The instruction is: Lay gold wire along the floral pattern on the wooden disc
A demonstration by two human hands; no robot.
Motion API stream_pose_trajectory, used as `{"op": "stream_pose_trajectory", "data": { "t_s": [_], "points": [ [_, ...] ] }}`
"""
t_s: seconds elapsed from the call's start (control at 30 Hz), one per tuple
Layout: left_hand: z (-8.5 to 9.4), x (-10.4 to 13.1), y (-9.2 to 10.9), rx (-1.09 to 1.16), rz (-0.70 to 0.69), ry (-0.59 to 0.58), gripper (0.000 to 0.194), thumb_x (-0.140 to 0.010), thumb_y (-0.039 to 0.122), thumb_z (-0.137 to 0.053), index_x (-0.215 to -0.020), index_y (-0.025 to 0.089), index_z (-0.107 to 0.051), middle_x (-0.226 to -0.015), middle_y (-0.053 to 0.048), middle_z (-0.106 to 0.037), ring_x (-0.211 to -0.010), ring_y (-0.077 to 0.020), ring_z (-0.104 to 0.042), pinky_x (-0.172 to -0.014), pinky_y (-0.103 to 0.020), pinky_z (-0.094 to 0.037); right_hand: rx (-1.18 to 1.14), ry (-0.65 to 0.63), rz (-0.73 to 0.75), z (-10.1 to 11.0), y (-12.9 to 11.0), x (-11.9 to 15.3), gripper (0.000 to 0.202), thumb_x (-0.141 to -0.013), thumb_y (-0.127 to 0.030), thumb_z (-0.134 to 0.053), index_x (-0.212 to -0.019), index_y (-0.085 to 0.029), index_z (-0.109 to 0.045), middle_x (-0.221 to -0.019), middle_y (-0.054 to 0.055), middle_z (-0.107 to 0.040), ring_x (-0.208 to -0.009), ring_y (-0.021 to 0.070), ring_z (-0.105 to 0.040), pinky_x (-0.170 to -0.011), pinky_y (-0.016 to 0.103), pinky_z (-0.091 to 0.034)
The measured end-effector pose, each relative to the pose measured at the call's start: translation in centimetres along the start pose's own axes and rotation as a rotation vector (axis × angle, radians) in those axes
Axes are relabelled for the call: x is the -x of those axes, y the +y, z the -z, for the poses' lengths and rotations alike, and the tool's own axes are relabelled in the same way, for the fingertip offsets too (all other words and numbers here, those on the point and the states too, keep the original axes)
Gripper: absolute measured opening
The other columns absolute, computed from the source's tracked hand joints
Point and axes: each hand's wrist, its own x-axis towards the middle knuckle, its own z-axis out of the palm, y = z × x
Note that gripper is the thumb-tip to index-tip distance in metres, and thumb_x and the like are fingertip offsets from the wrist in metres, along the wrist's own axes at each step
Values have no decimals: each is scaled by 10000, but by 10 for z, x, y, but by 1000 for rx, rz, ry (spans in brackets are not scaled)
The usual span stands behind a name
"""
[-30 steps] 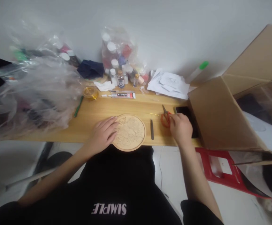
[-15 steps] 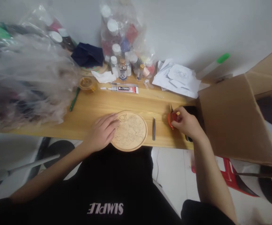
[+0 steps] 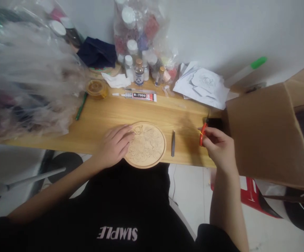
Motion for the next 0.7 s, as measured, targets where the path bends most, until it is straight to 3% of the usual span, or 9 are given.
{"op": "stream_pose_trajectory", "data": {
  "t_s": [0.17,0.3,0.47,0.7],
  "points": [
    [0,0,0,-24,-7,-5,360,-991,267,-488,-1332,206,-584,-1445,-142,-548,-1318,-325,-525,-1056,-509,-457,270,7,-38,-3,-14,6,170,-720,-271,-739,-877,-211,-765,-675,34,-692,-537,136,-584,-508,259,-422],
    [-1,1,-1,-30,-15,-31,396,-995,385,-511,-1361,248,-575,-1476,-139,-510,-1339,-335,-491,-1056,-516,-445,477,-22,-78,-7,-28,11,226,-734,-300,-665,-925,-222,-759,-722,42,-654,-599,160,-566,-535,275,-381],
    [-1,0,-1,-40,-17,-31,379,-1002,387,-502,-1344,250,-587,-1460,-137,-511,-1338,-324,-482,-1067,-514,-433,623,-32,-114,-13,-34,11,251,-783,-260,-571,-979,-224,-723,-839,71,-632,-670,182,-563,-552,284,-351],
    [-1,0,-1,-42,-23,-14,367,-1010,357,-482,-1336,233,-596,-1438,-139,-513,-1322,-320,-481,-1056,-509,-437,741,156,-208,-16,-37,9,220,-799,-260,-544,-989,-185,-626,-953,98,-601,-637,157,-480,-564,284,-287]
  ]
}}
